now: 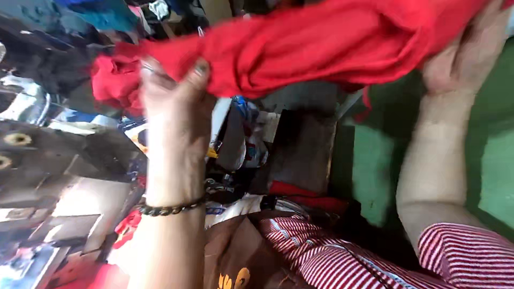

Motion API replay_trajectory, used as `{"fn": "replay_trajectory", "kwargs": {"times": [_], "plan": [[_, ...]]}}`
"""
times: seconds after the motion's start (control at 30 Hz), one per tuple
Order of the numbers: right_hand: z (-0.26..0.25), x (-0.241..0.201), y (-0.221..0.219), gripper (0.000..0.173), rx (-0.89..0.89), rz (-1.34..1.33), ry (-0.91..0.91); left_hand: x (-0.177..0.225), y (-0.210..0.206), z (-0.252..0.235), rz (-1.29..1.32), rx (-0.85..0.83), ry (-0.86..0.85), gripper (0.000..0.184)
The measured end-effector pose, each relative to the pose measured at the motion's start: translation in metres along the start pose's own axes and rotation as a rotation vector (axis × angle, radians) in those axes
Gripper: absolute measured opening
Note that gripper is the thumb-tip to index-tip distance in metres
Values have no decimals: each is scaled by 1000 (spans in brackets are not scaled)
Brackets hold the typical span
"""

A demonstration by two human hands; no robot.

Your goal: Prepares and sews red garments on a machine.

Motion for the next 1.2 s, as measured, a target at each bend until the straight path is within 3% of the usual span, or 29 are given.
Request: {"fn": "replay_trajectory", "kwargs": {"times": [0.03, 0.13, 0.17, 0.23, 0.3, 0.37, 0.43, 0.53, 0.63, 0.7, 0.77, 0.83, 0.93, 1.03, 1.1, 1.2], "plan": [[26, 9, 15, 23, 43, 91, -57, -30, 4, -2, -8, 77, 138, 39], [130, 60, 63, 26, 232, 173, -450, -127, 23, 18, -98, 199, 482, 39], [164, 81, 81, 23, 320, 195, -594, -155, 30, 31, -129, 192, 559, 44], [231, 116, 113, 33, 345, 220, -800, -203, 41, 55, -137, 206, 672, 54], [299, 138, 140, 43, 383, 232, -996, -237, 49, 75, -159, 251, 781, 65], [359, 153, 160, 41, 399, 400, -1262, -263, 58, 95, -235, 202, 877, 66], [405, 168, 172, 40, 228, 691, -1592, -283, 71, 116, -352, 61, 973, 59], [433, 201, 182, 37, -351, 1061, -1903, -272, 86, 131, -703, -212, 925, 43], [391, 243, 163, 37, -867, 1422, -1756, -222, 85, 149, -788, -410, 720, 32], [337, 263, 117, 39, -1013, 1538, -1523, -179, 90, 171, -692, -436, 596, 30], [282, 271, 54, 37, -1101, 1540, -1322, -130, 110, 199, -634, -349, 460, 27], [237, 272, -20, 33, -1211, 1410, -1149, -84, 152, 236, -666, -116, 342, 23], [196, 258, -137, 29, -1331, 1172, -872, -29, 229, 311, -763, 478, 211, 16], [187, 230, -243, 19, -1434, 877, -604, 0, 270, 380, -872, 973, 161, 16], [197, 208, -307, 20, -1524, 618, -444, 4, 276, 400, -960, 1105, 134, 17], [230, 183, -388, 20, -1671, 303, -281, -8, 278, 403, -1205, 1080, 173, 23]]}}
Point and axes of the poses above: each hand's wrist, its own z-axis away from the middle knuckle, its own y-axis out of the back of the hand, x = y × z, the point moved 7 cm from there along -z, towards the middle knuckle, and after that the axes turned 3 degrees about -z, right-handed, at the moved point
